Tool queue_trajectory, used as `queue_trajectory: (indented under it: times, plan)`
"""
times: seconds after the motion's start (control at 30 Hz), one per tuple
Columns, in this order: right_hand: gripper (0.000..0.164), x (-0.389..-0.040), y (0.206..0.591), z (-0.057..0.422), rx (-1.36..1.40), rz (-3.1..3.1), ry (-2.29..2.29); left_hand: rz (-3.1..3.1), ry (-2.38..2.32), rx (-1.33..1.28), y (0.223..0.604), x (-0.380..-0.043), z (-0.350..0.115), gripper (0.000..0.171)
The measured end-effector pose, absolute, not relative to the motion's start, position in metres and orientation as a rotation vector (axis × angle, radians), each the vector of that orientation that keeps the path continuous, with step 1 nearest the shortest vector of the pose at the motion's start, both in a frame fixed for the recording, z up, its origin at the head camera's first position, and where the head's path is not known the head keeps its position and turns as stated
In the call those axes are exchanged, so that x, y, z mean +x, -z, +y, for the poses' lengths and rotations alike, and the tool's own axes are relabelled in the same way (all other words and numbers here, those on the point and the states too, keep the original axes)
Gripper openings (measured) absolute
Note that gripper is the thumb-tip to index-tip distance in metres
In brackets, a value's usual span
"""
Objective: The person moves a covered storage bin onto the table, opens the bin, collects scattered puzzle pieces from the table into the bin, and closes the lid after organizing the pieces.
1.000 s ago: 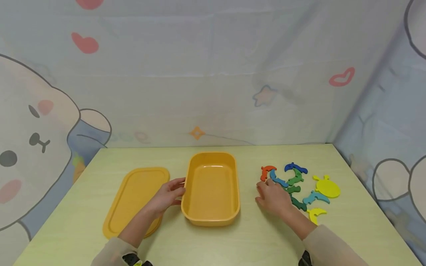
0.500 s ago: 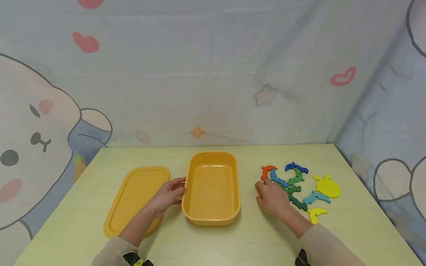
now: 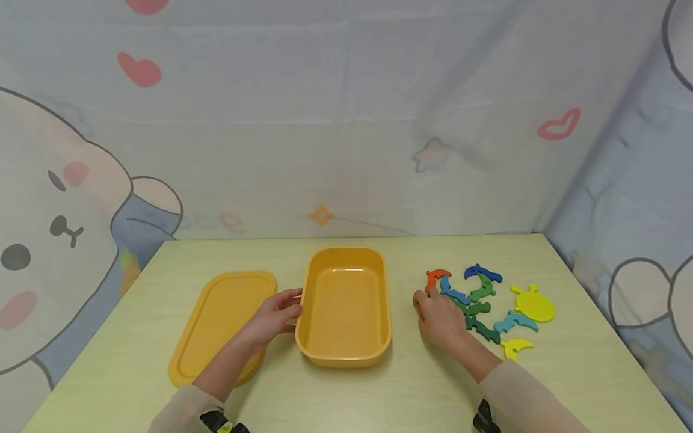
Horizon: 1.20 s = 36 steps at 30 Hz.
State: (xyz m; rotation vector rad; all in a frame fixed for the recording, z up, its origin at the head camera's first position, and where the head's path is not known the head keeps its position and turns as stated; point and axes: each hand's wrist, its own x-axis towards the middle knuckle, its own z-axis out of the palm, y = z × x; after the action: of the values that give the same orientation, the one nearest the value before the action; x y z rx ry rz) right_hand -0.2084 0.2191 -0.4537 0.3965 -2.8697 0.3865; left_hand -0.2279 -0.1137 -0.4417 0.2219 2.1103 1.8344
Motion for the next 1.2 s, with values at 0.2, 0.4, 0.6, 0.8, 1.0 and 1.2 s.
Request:
queue_trajectory:
  times: [0.2, 0.4, 0.6, 0.8, 1.0, 1.2]
  plan:
    - [0.012, -0.211, 0.456, 0.220, 0.378, -2.877, -0.391, 2.113, -1.835, 0.205, 0.442, -0.228, -0.113, 0.046]
    - [0.009, -0.212, 0.456, 0.219, 0.384, -2.873, -0.385, 2.108, -1.837, 0.210, 0.443, -0.229, -0.114, 0.046]
    - [0.011, -0.213, 0.456, 0.218, 0.396, -2.887, -0.378, 2.111, -1.830, 0.217, 0.442, -0.229, -0.114, 0.046]
    - [0.010, -0.212, 0.454, 0.215, 0.416, -2.875, -0.371, 2.109, -1.837, 0.228, 0.441, -0.227, -0.114, 0.046]
    - [0.011, -0.213, 0.446, 0.213, 0.489, -2.815, -0.342, 2.113, -1.834, 0.229, 0.442, -0.227, -0.115, 0.046]
    - [0.015, -0.215, 0.433, 0.213, 0.531, -2.794, -0.349, 2.114, -1.837, 0.221, 0.441, -0.227, -0.115, 0.045]
